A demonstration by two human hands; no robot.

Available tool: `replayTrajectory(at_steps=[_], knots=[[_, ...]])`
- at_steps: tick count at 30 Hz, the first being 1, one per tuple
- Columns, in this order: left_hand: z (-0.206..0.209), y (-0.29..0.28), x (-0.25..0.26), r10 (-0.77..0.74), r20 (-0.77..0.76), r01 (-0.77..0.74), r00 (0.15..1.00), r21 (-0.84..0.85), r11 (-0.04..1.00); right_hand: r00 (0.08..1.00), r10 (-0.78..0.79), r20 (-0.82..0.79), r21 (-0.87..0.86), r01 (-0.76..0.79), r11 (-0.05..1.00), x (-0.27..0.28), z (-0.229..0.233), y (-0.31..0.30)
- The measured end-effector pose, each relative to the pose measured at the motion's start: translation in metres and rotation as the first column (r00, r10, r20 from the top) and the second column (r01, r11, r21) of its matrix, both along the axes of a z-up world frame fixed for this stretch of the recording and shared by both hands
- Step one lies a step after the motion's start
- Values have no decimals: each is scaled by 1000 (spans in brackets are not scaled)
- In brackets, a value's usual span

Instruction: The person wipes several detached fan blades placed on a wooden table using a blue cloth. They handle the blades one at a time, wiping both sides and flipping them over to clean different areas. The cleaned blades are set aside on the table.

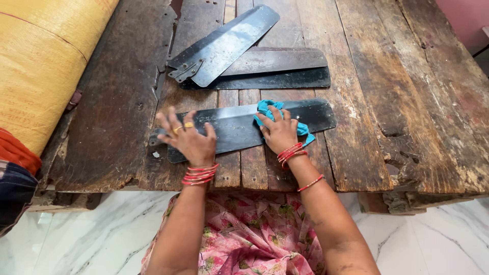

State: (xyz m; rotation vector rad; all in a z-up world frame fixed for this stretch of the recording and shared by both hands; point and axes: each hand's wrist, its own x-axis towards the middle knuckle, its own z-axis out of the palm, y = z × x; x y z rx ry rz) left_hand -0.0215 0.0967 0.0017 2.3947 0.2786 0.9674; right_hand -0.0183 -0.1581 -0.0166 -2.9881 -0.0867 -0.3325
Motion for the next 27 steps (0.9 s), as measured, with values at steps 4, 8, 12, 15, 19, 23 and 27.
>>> replayTrajectory(at_steps=[4, 8, 12, 15, 19, 23, 27], knots=[[-3, 35, -1, 20, -216, -10, 976, 47, 999, 996, -74, -46, 10, 75, 997, 2, 2, -16], [-2, 46, 7, 56, -378, 15, 924, 183, 983, 970, -242, -11, 31, 242, 970, 10, 1, -58], [-3, 45, 5, -77, -359, 143, 930, 160, 977, 903, -425, 62, 64, 421, 905, 18, 8, -82], [-3, 32, 4, -79, -346, 135, 935, 141, 981, 914, -378, 147, 197, 348, 917, 16, 19, -58], [-9, 14, 7, -159, -327, 200, 932, 95, 975, 980, -31, 195, 195, -8, 981, 2, 30, 34], [-12, 10, 13, -155, -273, 214, 949, 201, 956, 988, 123, -90, 55, -119, 991, -26, 35, 108], [-10, 13, 10, -183, -282, 238, 942, 172, 956, 974, 42, -223, -12, -46, 999, -13, 38, 92]])
